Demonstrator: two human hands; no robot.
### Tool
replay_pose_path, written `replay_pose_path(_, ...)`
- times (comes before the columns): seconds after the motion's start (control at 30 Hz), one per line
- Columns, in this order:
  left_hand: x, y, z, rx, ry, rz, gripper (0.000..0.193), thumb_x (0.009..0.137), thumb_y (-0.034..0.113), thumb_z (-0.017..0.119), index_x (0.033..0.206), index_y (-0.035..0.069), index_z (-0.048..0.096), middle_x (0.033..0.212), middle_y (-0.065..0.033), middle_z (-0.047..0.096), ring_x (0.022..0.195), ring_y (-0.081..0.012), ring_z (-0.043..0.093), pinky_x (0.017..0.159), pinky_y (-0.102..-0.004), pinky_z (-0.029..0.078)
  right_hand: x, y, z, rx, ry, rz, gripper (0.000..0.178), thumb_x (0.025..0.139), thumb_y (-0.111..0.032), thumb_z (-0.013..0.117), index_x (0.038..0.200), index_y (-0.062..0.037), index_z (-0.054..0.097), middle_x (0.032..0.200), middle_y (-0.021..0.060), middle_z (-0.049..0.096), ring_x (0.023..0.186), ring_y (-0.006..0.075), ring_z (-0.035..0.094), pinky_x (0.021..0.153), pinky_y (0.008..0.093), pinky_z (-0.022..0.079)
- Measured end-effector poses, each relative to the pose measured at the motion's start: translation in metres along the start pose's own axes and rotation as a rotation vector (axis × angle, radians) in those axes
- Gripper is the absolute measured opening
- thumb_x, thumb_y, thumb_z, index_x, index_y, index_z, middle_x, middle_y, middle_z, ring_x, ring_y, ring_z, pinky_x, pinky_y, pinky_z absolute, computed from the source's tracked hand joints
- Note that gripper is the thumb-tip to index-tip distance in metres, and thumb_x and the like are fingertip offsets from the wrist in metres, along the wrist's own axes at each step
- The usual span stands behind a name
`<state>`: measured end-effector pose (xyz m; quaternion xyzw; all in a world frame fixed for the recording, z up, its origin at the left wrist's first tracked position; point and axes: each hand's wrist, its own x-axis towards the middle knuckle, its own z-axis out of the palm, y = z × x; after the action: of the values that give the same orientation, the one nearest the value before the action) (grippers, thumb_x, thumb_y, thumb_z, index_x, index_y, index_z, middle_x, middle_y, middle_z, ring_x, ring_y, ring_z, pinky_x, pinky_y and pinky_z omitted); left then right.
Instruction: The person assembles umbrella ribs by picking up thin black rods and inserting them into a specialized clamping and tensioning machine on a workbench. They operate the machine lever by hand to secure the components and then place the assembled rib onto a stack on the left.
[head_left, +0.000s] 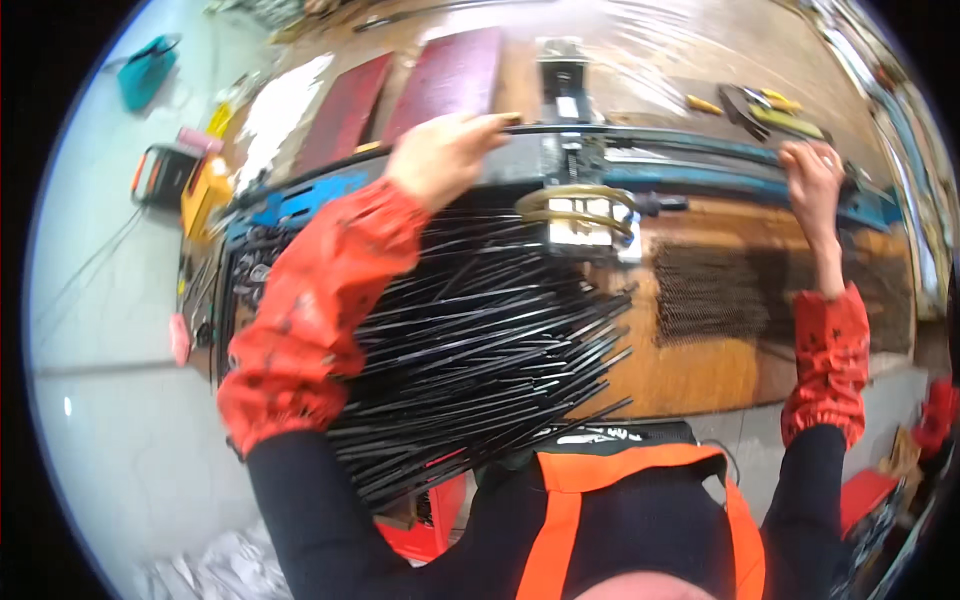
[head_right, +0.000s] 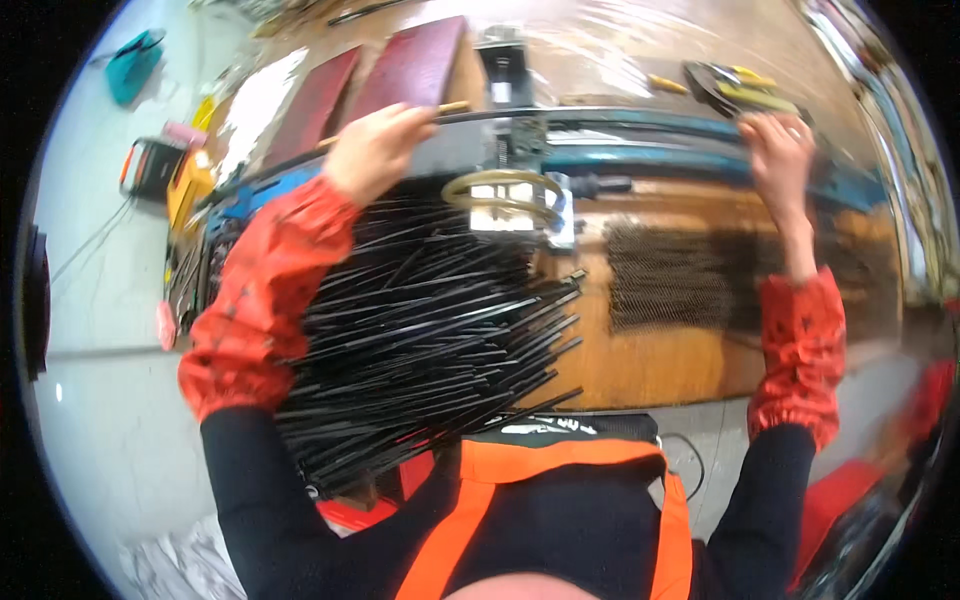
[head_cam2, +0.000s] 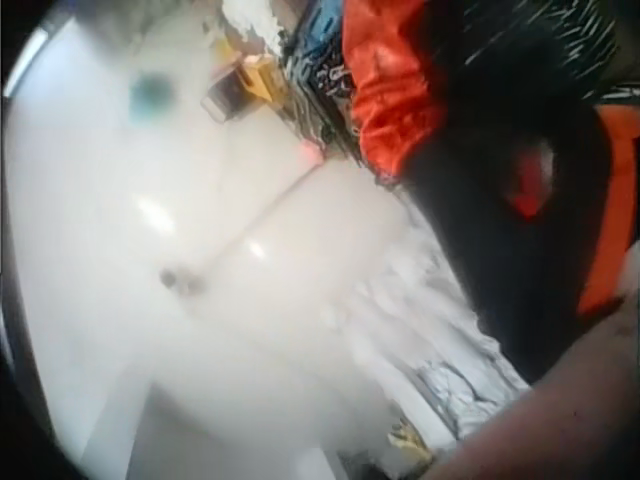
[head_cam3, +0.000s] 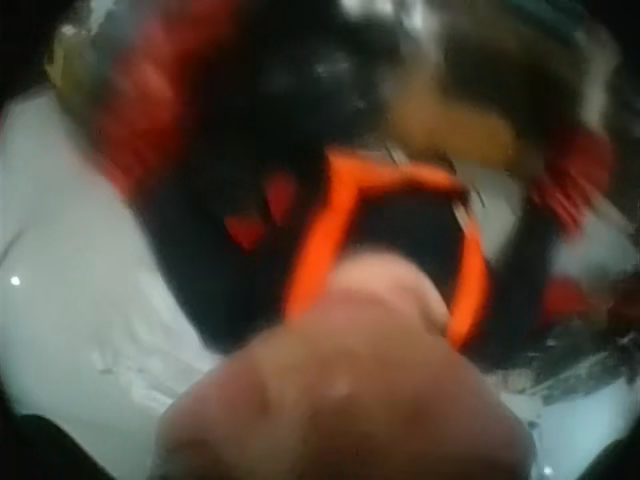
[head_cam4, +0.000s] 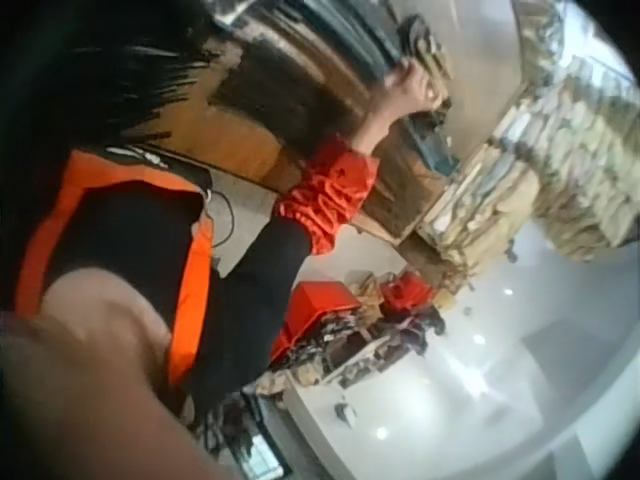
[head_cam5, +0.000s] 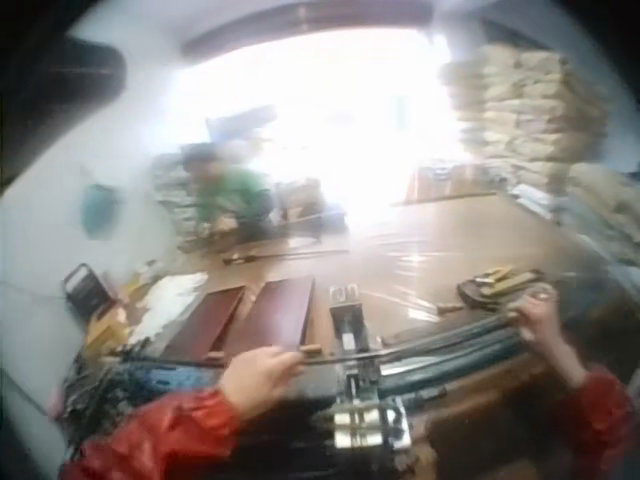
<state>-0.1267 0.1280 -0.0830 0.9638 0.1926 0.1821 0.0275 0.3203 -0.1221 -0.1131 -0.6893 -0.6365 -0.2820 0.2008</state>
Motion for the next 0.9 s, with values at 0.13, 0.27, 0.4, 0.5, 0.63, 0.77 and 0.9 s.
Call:
replay_pose_path(0.13, 0.024, -0.005, 0.032, -0.058, -0.006, -0.007, 0.026, 0.098, 0.033, 0.059, 0.098, 0.007, 0.059, 0.090, -0.0163, 0.068, 0.083, -0.0364, 0.068, 0.070, -0.0480, 0.054, -0.018, 0.017, 0.005, 0.186, 0.010, 0.088, 0.009, 0.091, -0.007, 0.065, 0.097, -0.0012, 0.070, 0.091, 0.0145, 0.070, 0.090, 0.0325, 0.064, 0.084, 0.0417, 0.048)
replay_pose_path(0.27, 0.023, 0.009, 0.025, -0.071, -0.050, -0.123, 0.028, 0.098, 0.033, 0.060, 0.099, 0.005, 0.061, 0.089, -0.0152, 0.066, 0.084, -0.0362, 0.066, 0.072, -0.0468, 0.053, -0.034, 0.027, 0.021, 0.227, 0.053, 0.124, 0.008, 0.094, -0.007, 0.065, 0.098, -0.0007, 0.067, 0.092, 0.0139, 0.065, 0.088, 0.0299, 0.062, 0.081, 0.0397, 0.048)
replay_pose_path(0.4, 0.019, 0.011, 0.032, -0.103, 0.029, -0.155, 0.027, 0.097, 0.033, 0.062, 0.098, 0.006, 0.065, 0.089, -0.0129, 0.065, 0.084, -0.0356, 0.065, 0.072, -0.0460, 0.052, -0.029, 0.026, 0.027, 0.190, 0.042, 0.119, 0.011, 0.097, -0.012, 0.063, 0.100, -0.0020, 0.067, 0.092, 0.0134, 0.065, 0.090, 0.0304, 0.061, 0.083, 0.0397, 0.047)
replay_pose_path(0.5, 0.027, 0.016, 0.044, -0.111, 0.071, -0.177, 0.029, 0.096, 0.034, 0.064, 0.097, 0.006, 0.067, 0.088, -0.0115, 0.065, 0.084, -0.0351, 0.065, 0.073, -0.0457, 0.052, -0.033, 0.031, 0.029, 0.157, 0.066, 0.129, 0.013, 0.098, -0.014, 0.063, 0.101, -0.0025, 0.067, 0.094, 0.0121, 0.066, 0.092, 0.0295, 0.061, 0.085, 0.0393, 0.047)
replay_pose_path(0.63, 0.026, 0.011, 0.045, -0.175, 0.132, -0.136, 0.032, 0.094, 0.036, 0.066, 0.102, 0.006, 0.067, 0.089, -0.0125, 0.064, 0.087, -0.0359, 0.065, 0.076, -0.0451, 0.052, -0.034, 0.032, 0.030, 0.164, 0.084, 0.149, 0.014, 0.099, -0.016, 0.063, 0.102, -0.0032, 0.067, 0.097, 0.0105, 0.067, 0.095, 0.0284, 0.061, 0.088, 0.0381, 0.046)
replay_pose_path(0.77, 0.027, 0.011, 0.037, -0.183, 0.056, -0.070, 0.030, 0.092, 0.033, 0.069, 0.104, 0.006, 0.067, 0.093, -0.0139, 0.065, 0.089, -0.0365, 0.066, 0.079, -0.0455, 0.052, -0.035, 0.028, 0.031, 0.168, 0.104, 0.191, 0.013, 0.097, -0.014, 0.066, 0.102, -0.0032, 0.069, 0.099, 0.0115, 0.068, 0.098, 0.0283, 0.062, 0.090, 0.0392, 0.047)
replay_pose_path(0.9, 0.027, 0.006, 0.045, -0.120, -0.030, -0.016, 0.023, 0.093, 0.029, 0.068, 0.104, 0.008, 0.068, 0.096, -0.0117, 0.069, 0.088, -0.0333, 0.068, 0.075, -0.0435, 0.054, -0.032, 0.017, 0.022, 0.177, 0.102, 0.190, 0.013, 0.096, -0.014, 0.066, 0.103, -0.0038, 0.069, 0.102, 0.0113, 0.069, 0.101, 0.0281, 0.062, 0.092, 0.0396, 0.047)
